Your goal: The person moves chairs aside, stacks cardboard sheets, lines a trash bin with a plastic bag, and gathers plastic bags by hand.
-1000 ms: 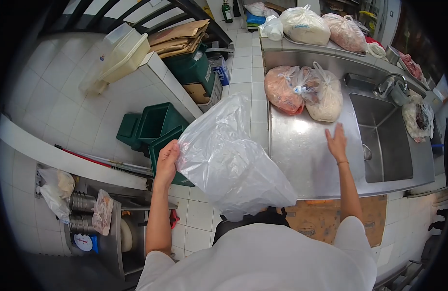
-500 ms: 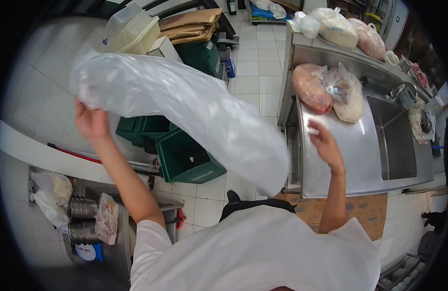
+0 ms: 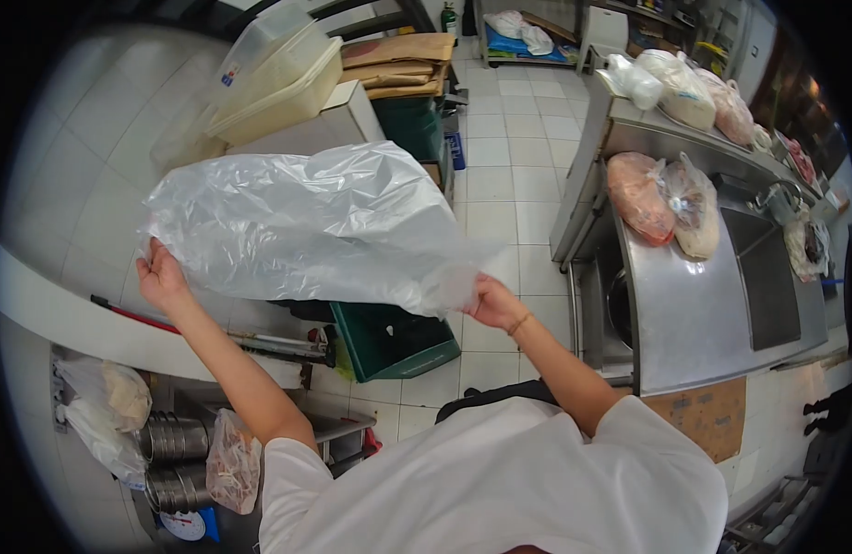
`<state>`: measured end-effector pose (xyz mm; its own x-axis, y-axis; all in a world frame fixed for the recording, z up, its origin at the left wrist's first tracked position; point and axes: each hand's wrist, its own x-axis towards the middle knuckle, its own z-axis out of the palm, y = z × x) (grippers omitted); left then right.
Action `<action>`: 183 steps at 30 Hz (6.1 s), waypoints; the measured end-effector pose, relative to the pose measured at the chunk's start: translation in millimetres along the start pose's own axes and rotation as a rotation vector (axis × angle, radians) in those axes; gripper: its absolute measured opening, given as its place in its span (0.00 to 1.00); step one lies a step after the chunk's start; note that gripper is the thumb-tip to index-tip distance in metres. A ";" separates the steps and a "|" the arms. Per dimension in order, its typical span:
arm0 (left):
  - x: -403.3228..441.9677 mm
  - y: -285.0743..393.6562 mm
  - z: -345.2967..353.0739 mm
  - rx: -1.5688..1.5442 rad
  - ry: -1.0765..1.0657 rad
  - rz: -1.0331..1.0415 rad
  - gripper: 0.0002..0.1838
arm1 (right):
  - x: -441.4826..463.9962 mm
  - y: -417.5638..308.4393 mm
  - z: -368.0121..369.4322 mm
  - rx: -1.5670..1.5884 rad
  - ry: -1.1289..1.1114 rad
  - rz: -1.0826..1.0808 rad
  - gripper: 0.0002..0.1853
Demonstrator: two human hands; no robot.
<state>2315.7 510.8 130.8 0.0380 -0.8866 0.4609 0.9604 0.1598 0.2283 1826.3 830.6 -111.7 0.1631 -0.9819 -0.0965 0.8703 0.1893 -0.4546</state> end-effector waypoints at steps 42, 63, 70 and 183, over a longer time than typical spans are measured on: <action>-168.2 -80.5 410.6 1.474 0.233 1.087 0.19 | 194.3 107.9 16.0 -0.188 -0.399 1.008 0.32; -669.1 64.1 84.3 2.357 1.959 0.493 0.13 | 228.8 101.1 35.2 -0.710 -0.555 0.652 0.15; -452.0 -147.9 3.5 2.127 0.675 -0.012 0.06 | 165.1 134.5 124.7 -0.928 -0.976 1.127 0.09; -719.2 -707.2 78.2 0.488 2.778 0.607 0.13 | 523.3 350.6 106.5 -1.463 -0.978 1.005 0.12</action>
<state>1587.7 1069.4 -295.1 0.3728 0.7916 -0.4841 0.7109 0.0917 0.6973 2266.3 382.1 -227.3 0.8365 -0.1252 -0.5335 -0.5435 -0.0655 -0.8368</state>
